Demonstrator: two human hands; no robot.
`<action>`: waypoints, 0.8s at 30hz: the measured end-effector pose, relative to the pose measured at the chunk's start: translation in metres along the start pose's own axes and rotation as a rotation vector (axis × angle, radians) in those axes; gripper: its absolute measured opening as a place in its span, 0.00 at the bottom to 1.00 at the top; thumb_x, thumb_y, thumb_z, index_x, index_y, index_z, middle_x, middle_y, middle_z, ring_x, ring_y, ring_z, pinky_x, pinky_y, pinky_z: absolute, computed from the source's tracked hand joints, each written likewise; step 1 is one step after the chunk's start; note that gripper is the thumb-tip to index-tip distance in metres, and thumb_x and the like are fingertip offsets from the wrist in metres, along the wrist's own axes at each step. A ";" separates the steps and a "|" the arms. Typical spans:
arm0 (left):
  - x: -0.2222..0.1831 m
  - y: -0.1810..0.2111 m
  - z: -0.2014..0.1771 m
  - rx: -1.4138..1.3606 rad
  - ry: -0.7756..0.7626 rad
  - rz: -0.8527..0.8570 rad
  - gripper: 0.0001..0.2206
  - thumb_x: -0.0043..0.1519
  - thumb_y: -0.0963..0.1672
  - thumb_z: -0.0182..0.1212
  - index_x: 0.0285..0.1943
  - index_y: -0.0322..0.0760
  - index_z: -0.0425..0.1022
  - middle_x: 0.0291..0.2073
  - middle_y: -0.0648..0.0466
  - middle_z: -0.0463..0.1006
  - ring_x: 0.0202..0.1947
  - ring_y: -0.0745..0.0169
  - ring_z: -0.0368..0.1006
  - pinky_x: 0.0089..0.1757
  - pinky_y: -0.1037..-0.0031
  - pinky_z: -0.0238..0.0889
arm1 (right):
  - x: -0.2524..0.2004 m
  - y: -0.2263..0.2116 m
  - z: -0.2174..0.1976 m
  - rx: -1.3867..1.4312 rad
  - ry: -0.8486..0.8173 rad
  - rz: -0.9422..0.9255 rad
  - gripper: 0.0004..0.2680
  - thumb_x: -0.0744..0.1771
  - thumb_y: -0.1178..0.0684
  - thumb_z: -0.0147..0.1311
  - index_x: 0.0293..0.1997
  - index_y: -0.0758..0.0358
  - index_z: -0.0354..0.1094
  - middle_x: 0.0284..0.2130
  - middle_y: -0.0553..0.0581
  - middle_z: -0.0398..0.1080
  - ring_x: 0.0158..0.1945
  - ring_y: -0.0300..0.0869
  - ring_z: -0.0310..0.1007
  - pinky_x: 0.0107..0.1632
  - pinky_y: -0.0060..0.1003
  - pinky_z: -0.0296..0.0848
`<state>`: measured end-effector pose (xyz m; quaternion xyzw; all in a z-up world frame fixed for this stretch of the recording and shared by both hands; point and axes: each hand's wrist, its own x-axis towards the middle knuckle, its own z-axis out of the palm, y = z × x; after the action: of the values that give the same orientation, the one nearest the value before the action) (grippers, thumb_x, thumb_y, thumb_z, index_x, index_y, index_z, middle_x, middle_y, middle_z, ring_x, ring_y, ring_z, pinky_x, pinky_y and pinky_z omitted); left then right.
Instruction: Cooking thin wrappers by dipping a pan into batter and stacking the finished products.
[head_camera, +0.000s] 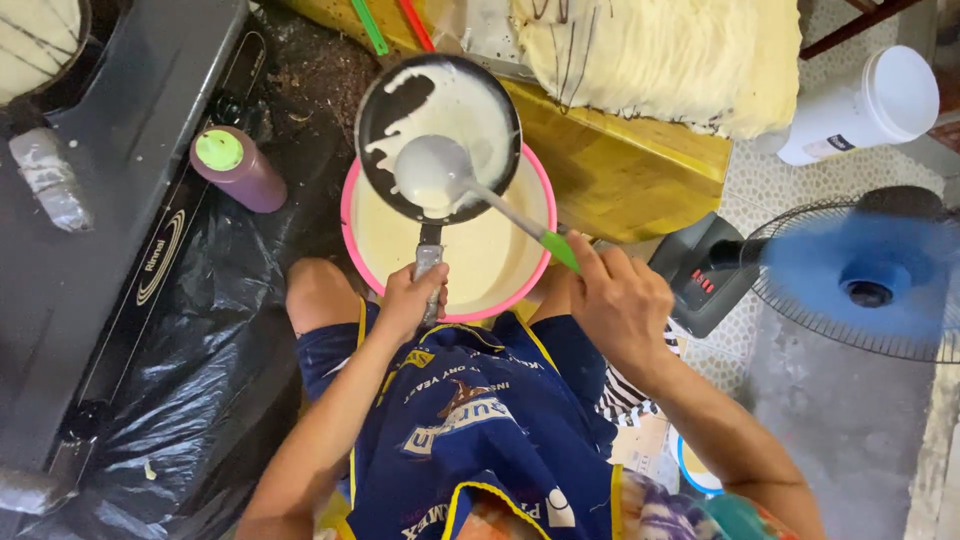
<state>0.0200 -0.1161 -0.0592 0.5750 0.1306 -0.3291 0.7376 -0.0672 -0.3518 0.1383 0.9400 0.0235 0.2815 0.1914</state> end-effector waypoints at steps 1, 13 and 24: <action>-0.001 0.007 -0.001 0.005 -0.006 -0.006 0.13 0.61 0.47 0.69 0.32 0.33 0.74 0.14 0.43 0.74 0.11 0.53 0.74 0.15 0.70 0.67 | 0.000 -0.003 0.006 -0.003 -0.006 0.007 0.16 0.59 0.51 0.60 0.50 0.41 0.80 0.23 0.46 0.67 0.21 0.39 0.68 0.26 0.30 0.67; -0.055 0.100 0.002 0.498 -0.123 -0.225 0.19 0.59 0.49 0.69 0.31 0.26 0.73 0.13 0.44 0.72 0.08 0.57 0.70 0.14 0.71 0.62 | -0.032 0.007 0.065 0.181 -0.480 0.438 0.16 0.62 0.42 0.55 0.55 0.39 0.75 0.32 0.51 0.74 0.33 0.51 0.80 0.39 0.46 0.78; -0.049 0.042 -0.020 0.402 -0.139 -0.138 0.17 0.58 0.48 0.71 0.31 0.28 0.74 0.13 0.44 0.74 0.10 0.56 0.74 0.16 0.74 0.65 | -0.032 0.034 0.040 0.184 -0.509 0.511 0.16 0.64 0.46 0.54 0.58 0.42 0.76 0.32 0.47 0.74 0.31 0.47 0.79 0.39 0.39 0.77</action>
<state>0.0140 -0.0758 -0.0051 0.6758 0.0503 -0.4373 0.5912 -0.0748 -0.4022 0.1031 0.9687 -0.2349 0.0743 0.0293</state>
